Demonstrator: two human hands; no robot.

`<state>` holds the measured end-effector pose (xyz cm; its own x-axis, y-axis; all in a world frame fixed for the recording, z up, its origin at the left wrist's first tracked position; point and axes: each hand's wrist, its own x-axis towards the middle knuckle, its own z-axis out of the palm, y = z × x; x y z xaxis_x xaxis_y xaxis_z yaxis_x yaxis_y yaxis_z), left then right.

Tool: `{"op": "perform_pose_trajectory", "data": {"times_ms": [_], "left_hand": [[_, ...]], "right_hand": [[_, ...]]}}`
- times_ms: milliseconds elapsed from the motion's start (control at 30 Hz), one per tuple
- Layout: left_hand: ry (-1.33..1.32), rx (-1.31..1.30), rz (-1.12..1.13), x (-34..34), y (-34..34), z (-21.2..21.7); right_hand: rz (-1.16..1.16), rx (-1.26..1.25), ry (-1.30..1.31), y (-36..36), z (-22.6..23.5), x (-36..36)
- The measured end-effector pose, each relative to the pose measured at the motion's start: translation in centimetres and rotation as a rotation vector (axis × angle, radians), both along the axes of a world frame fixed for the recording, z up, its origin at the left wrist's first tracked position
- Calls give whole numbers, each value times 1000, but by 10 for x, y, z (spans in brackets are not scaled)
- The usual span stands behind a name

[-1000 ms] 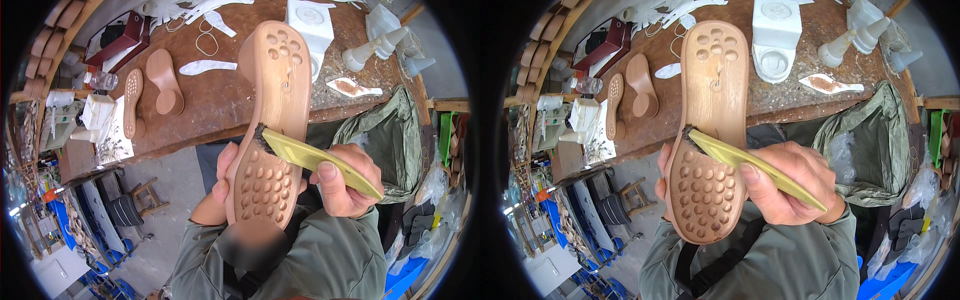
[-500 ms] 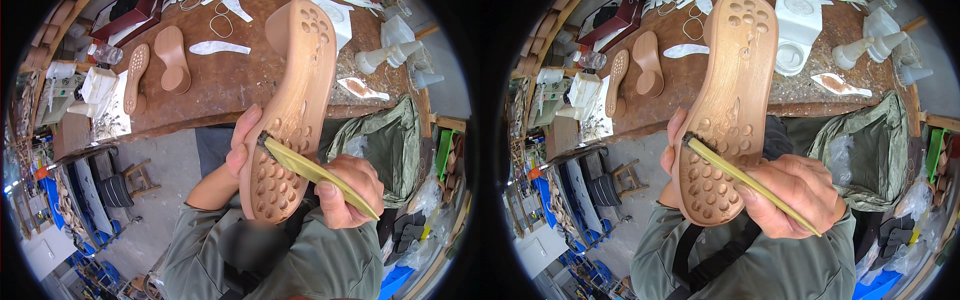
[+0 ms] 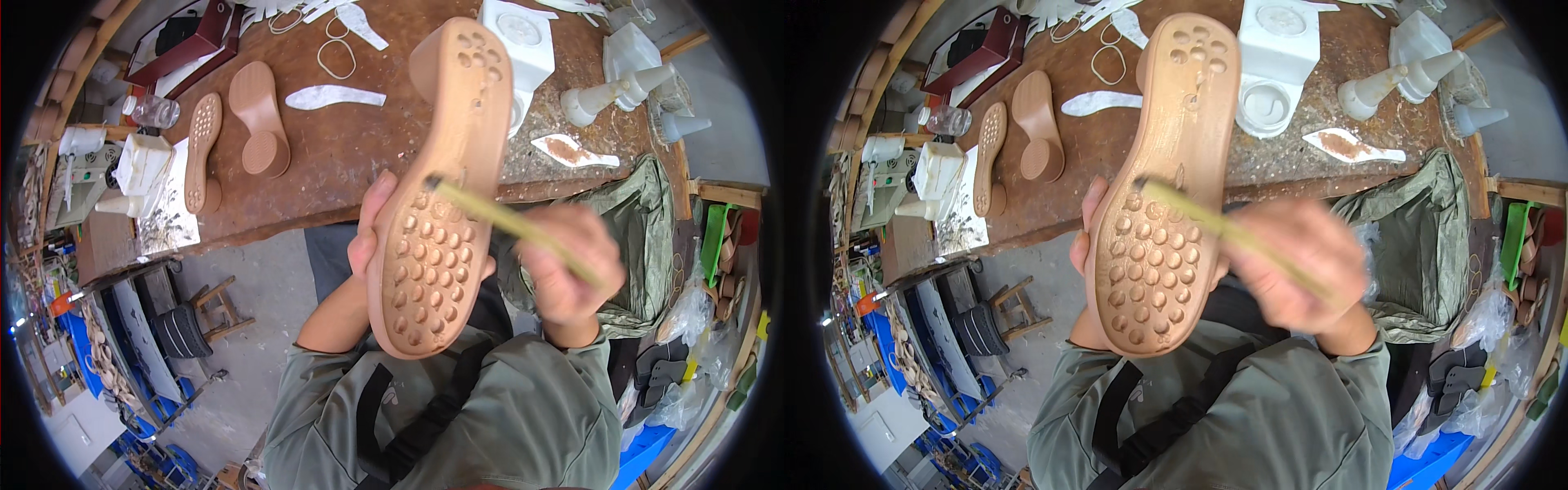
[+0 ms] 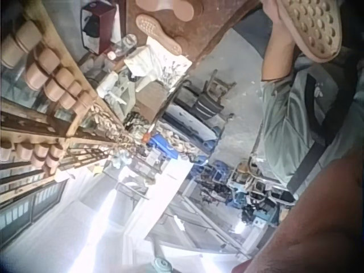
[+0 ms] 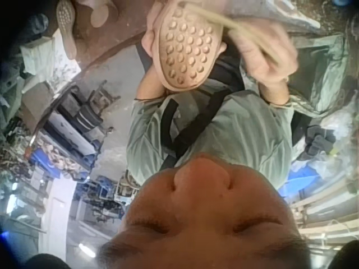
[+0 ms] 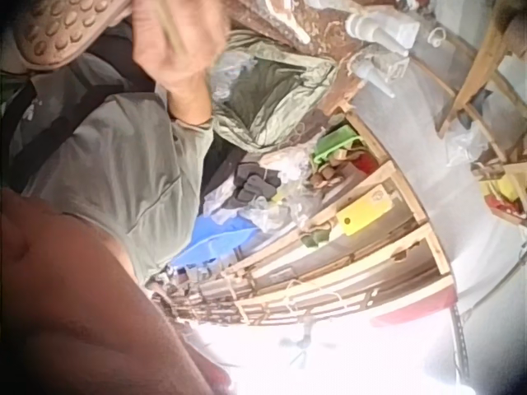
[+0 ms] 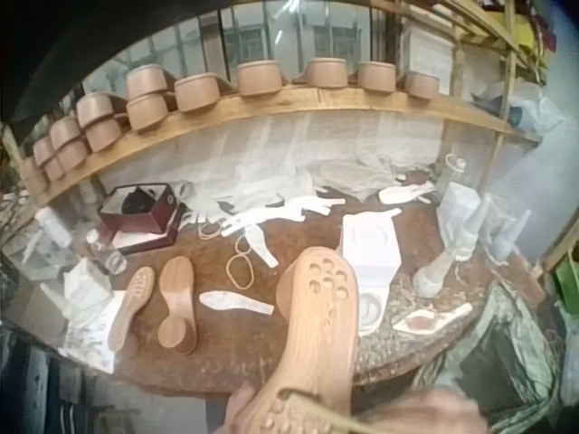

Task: Applying adhesive to shoe soles using a brush at a manufacturing workstation.

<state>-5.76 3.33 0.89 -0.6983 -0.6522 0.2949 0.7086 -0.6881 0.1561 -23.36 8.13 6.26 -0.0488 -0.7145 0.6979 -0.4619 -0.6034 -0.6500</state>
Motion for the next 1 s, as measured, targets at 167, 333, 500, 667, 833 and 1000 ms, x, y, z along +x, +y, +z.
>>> {"op": "perform_pose_trajectory", "data": {"times_ms": [167,333,500,667,833,1000], "left_hand": [[-751,-107,170,1,-29,-7],[-1344,-1056,1111,-14,-62,-71],[-1644,-1323,1003,3,-56,-58],[-1339,-1156,1130,-4,-55,-78],[-1307,-1190,1210,-16,-57,-102],[-1400,-1284,1133,-10,-54,-87]], "right_hand": [[-93,367,-614,-5,-21,-27],[-408,549,-449,-54,-84,-80],[-418,534,-174,-66,-98,-81],[-427,507,-27,-73,-101,-78],[-397,580,-157,-75,-107,-73],[-294,655,-734,-70,-85,-66]]}}
